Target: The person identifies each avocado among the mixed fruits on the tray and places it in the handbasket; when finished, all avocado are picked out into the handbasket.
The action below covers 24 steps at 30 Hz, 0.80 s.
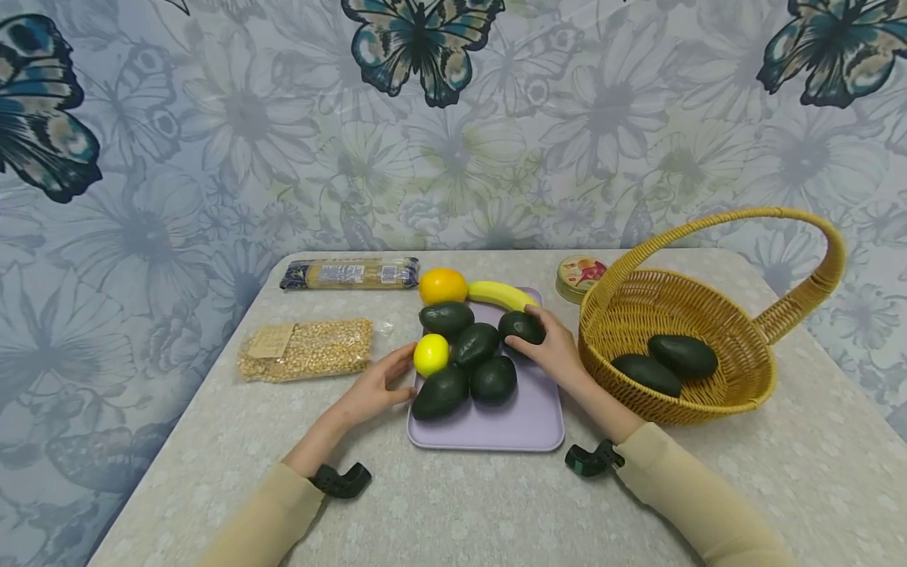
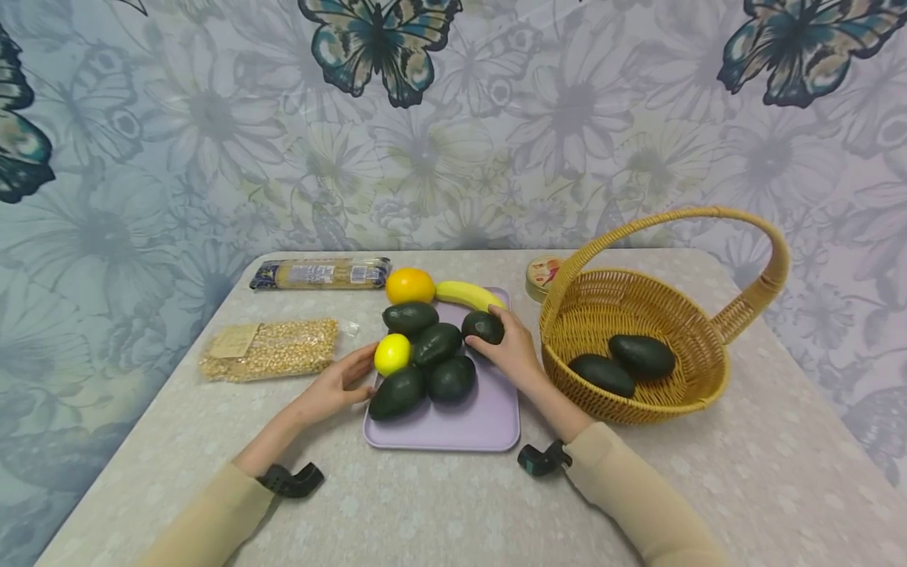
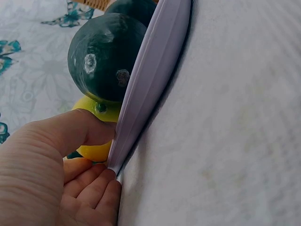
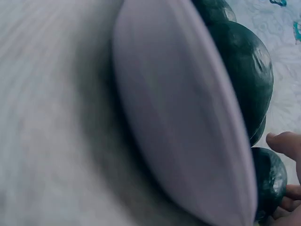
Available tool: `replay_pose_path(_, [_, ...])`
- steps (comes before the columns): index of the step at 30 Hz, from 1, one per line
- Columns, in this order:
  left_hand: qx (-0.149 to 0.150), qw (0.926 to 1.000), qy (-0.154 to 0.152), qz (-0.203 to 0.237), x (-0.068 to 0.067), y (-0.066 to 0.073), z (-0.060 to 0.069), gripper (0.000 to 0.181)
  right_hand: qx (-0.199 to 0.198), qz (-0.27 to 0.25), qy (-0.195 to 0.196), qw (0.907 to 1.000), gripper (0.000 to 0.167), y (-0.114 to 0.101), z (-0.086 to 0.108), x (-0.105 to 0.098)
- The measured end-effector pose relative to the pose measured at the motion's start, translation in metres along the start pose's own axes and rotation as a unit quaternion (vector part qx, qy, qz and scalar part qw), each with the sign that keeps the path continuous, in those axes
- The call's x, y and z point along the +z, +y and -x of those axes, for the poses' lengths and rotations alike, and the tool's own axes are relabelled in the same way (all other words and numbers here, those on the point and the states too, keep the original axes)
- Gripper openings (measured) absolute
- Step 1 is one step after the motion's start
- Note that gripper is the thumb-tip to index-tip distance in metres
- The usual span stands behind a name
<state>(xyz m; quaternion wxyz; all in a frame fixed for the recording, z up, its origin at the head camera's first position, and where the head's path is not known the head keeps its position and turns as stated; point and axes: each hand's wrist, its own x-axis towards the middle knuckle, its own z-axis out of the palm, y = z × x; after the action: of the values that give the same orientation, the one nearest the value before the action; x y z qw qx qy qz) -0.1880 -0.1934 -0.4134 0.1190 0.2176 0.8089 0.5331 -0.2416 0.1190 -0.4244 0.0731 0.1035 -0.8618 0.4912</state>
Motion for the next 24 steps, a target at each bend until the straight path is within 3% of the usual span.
replay_pose_path(15, [-0.002, 1.0, 0.002, -0.003, -0.001, -0.002, -0.002, 0.072, -0.024, 0.037, -0.016, 0.9989, 0.074, 0.007, 0.002, 0.002])
replay_pose_path(20, [0.005, 1.0, 0.008, -0.002, 0.0, -0.023, -0.007, 0.073, -0.023, 0.023, -0.021, 0.9993, 0.072, -0.01, 0.006, -0.008])
replay_pose_path(24, [0.006, 0.9999, 0.012, -0.003, 0.0, -0.034, -0.008, 0.075, -0.04, -0.024, -0.055, 0.9974, 0.07, -0.035, 0.013, -0.025])
